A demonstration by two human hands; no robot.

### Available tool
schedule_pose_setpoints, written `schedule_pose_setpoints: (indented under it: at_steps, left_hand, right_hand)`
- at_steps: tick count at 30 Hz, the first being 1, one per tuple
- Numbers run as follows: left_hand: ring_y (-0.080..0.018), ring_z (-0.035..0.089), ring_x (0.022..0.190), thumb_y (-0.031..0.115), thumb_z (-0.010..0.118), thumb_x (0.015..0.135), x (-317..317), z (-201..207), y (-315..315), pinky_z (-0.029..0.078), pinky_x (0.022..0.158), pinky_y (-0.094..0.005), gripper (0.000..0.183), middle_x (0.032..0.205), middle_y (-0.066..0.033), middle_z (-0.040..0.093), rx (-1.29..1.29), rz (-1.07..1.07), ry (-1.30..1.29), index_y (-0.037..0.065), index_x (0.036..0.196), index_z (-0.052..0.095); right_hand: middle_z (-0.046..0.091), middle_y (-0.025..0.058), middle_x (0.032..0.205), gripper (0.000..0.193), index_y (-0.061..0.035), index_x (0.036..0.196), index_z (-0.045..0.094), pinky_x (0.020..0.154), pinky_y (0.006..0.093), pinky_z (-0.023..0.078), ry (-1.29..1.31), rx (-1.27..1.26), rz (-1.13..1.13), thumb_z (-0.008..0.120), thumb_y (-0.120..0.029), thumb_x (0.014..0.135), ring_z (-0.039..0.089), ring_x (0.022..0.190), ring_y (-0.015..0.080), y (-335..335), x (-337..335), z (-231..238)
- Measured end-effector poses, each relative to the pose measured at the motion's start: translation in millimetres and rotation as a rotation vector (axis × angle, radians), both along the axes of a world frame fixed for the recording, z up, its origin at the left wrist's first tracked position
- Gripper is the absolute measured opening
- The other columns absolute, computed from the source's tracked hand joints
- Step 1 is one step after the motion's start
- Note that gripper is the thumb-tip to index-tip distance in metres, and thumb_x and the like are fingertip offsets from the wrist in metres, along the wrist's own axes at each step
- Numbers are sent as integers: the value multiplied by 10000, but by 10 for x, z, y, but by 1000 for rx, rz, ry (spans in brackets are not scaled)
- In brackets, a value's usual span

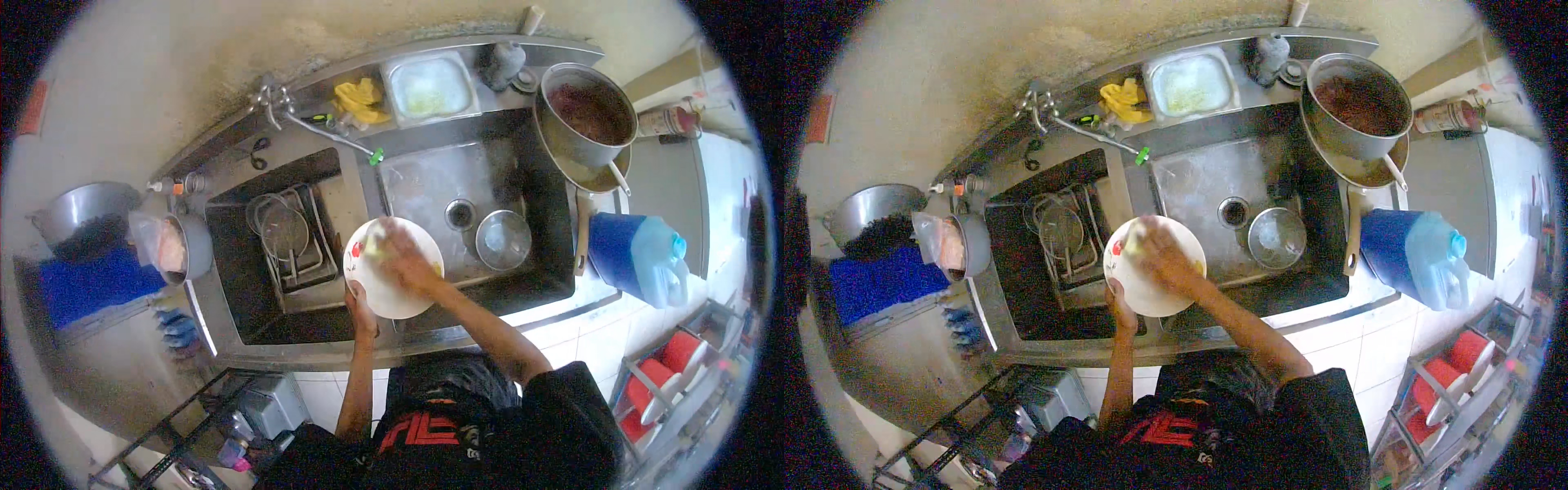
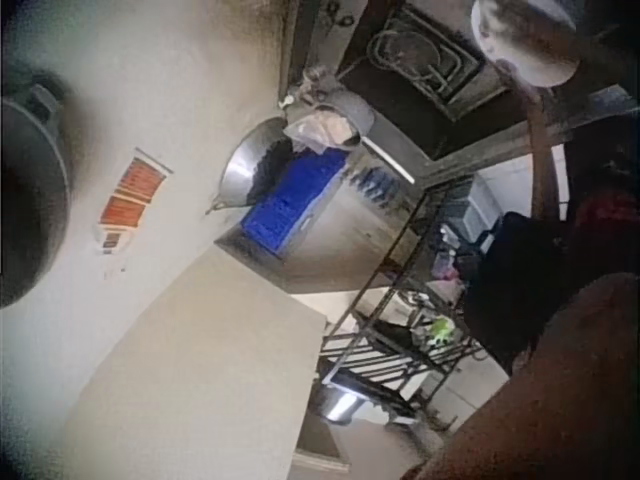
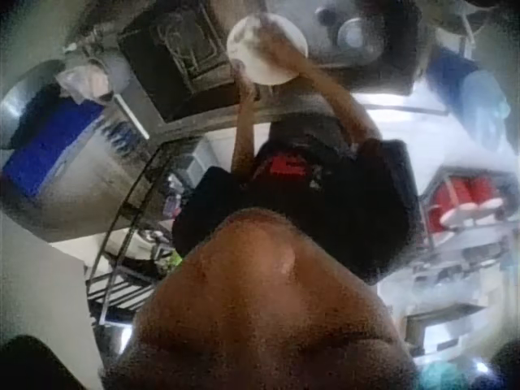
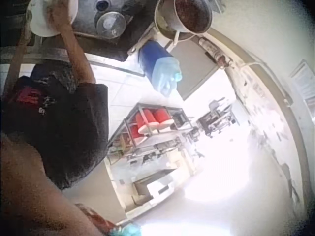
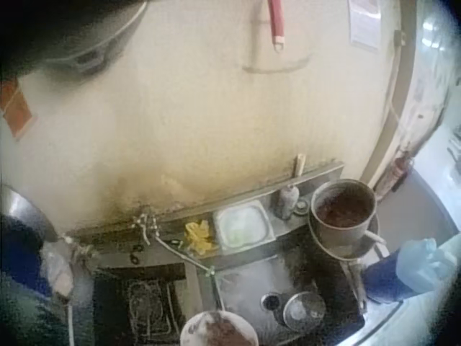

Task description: The person washes a plate, a whisk, a bowl, and several metal trays using a sponge and soap in a commercial sink. The person scrubs each item individually and then rinses them under running water before placing them aside.

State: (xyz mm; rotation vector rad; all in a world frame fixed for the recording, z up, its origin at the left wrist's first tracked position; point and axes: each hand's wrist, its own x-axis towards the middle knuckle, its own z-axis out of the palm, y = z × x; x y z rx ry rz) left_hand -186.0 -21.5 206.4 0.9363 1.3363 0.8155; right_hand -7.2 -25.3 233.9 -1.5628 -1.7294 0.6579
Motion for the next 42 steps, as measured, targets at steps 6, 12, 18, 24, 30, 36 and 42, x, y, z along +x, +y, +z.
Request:
schedule_pose_setpoints:
  at_steps: [6, 12, 18, 24, 30, 36, 42]
  left_hand:
    - [-151, 507, 890, 341, 362, 948, 374, 552, -2, 405, 798, -296, 421, 1004, -80, 551, -26, -187, 126, -24, 1118, 486]
    - [-152, 505, 852, 232, 415, 903, 516, 236, -114, 407, 766, -294, 310, 989, -70, 537, 17, 25, -176, 25, 1120, 495]
    - [-171, 500, 858, 225, 415, 904, 772, 191, 24, 407, 800, -317, 263, 957, -82, 518, 221, 187, -101, -16, 991, 475]
    - [-158, 509, 896, 239, 410, 921, 937, 358, -186, 418, 793, -305, 327, 986, -103, 537, 373, 47, 214, -40, 1079, 474]
    - [-172, 564, 901, 230, 490, 886, 709, 460, -86, 452, 791, -308, 358, 1019, -98, 575, -68, -17, -307, -29, 1133, 484]
    - [-248, 594, 934, 290, 550, 849, 289, -31, 3, 489, 811, -385, 464, 1084, -128, 581, -522, -245, -310, -5, 1196, 463]
    - [-231, 611, 817, 243, 665, 755, 909, 124, -327, 489, 774, -358, 446, 967, -113, 616, -639, -191, -317, -14, 1100, 546]
  right_hand:
    - [231, 215, 1400, 623, 40, 1314, 262, 1068, 488, 140, -388, -36, -69, 524, -189, 797, 170, 1315, 369, -105, 404, -203]
    - [155, 165, 1437, 583, -54, 1319, 294, 1091, 457, 89, -178, 440, 309, 510, -219, 802, 94, 1338, 335, 119, 419, 365]
    - [100, 153, 1457, 532, -60, 1347, 290, 1066, 500, 100, 142, -113, 228, 452, -200, 860, 76, 1341, 347, -514, 346, 91]
    - [109, 130, 1461, 523, -92, 1352, 303, 1079, 454, 102, 190, -46, 230, 449, -235, 870, 51, 1348, 337, -610, 442, 226]
    - [386, 154, 1317, 462, -139, 1290, 417, 979, 396, 342, 244, -473, -250, 430, -341, 875, 385, 1206, 265, -34, 1378, 12]
    - [599, 79, 1025, 419, -12, 1150, 530, 833, 300, 464, 1832, -623, -113, 525, -290, 836, 585, 896, 156, -202, 1184, 751]
    - [587, 111, 994, 396, -6, 1173, 497, 827, 339, 450, 778, -248, -678, 378, -273, 905, 561, 872, 211, -692, 246, -559]
